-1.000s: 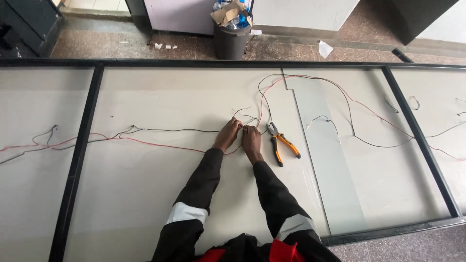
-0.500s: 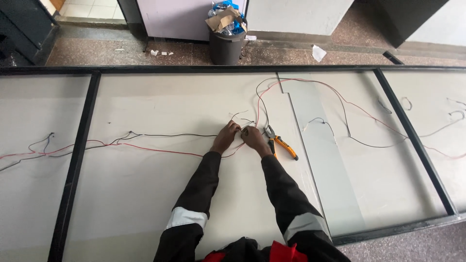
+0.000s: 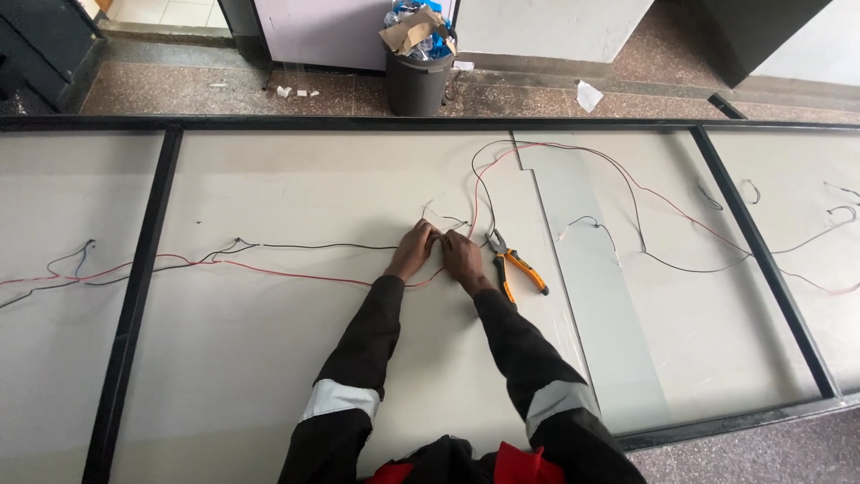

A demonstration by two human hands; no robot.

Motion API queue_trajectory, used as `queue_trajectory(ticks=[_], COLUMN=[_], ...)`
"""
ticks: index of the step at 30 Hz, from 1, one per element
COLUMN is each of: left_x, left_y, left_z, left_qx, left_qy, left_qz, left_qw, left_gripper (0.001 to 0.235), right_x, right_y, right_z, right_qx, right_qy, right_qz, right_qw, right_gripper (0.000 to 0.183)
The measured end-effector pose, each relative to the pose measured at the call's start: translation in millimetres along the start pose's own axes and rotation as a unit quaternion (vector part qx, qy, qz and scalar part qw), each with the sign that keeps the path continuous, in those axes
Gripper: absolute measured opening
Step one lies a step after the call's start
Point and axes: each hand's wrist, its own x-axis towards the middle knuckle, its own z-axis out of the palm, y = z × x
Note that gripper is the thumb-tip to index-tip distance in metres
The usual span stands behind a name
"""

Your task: Connecting electrical wires and applying yellow tape to a large sign frame.

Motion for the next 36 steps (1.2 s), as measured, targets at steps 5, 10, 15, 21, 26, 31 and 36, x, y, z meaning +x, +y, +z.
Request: queue_trajectory(ticks=[5, 10, 15, 21, 26, 31, 36], left_x=[5, 1, 3, -1, -4, 2, -3], left_y=[-23, -21, -25, 2, -1, -6, 7], left_z=[14, 16, 18, 0, 3, 5, -4], left_qx=[-0.033, -0.005, 0.038, 0.023, 0.014, 0.013, 0.008], left_qy=[0.004, 0.014, -0.002, -0.003, -0.001, 0.0, -0.011], left_qz=[-0.007, 0.023, 0.062, 0.062, 0.049, 0.036, 0.015], left_qw=[0.999, 1.0, 0.997, 0.998, 0.999, 0.999, 1.0], left_gripper=[0.02, 0.024, 0.021, 0.019, 0.014, 0.023, 0.025], right_x=[27, 50, 61, 17, -18, -19, -18], right_y=[12, 104, 85, 6, -48, -49, -46], right_z=[5, 89, 64, 4, -26, -29, -13], right_qx=[0.178, 0.295, 0.411, 0.251, 0.471, 0.285, 0.208], right_qy=[-0.089, -0.128, -0.177, -0.07, 0.177, 0.185, 0.118], right_qz=[0.269, 0.277, 0.332, 0.304, 0.245, 0.119, 0.129], right_qw=[0.943, 0.906, 0.83, 0.916, 0.829, 0.933, 0.963], right_gripper=[0.029, 0.028, 0.031, 0.03, 0.017, 0.019, 0.03])
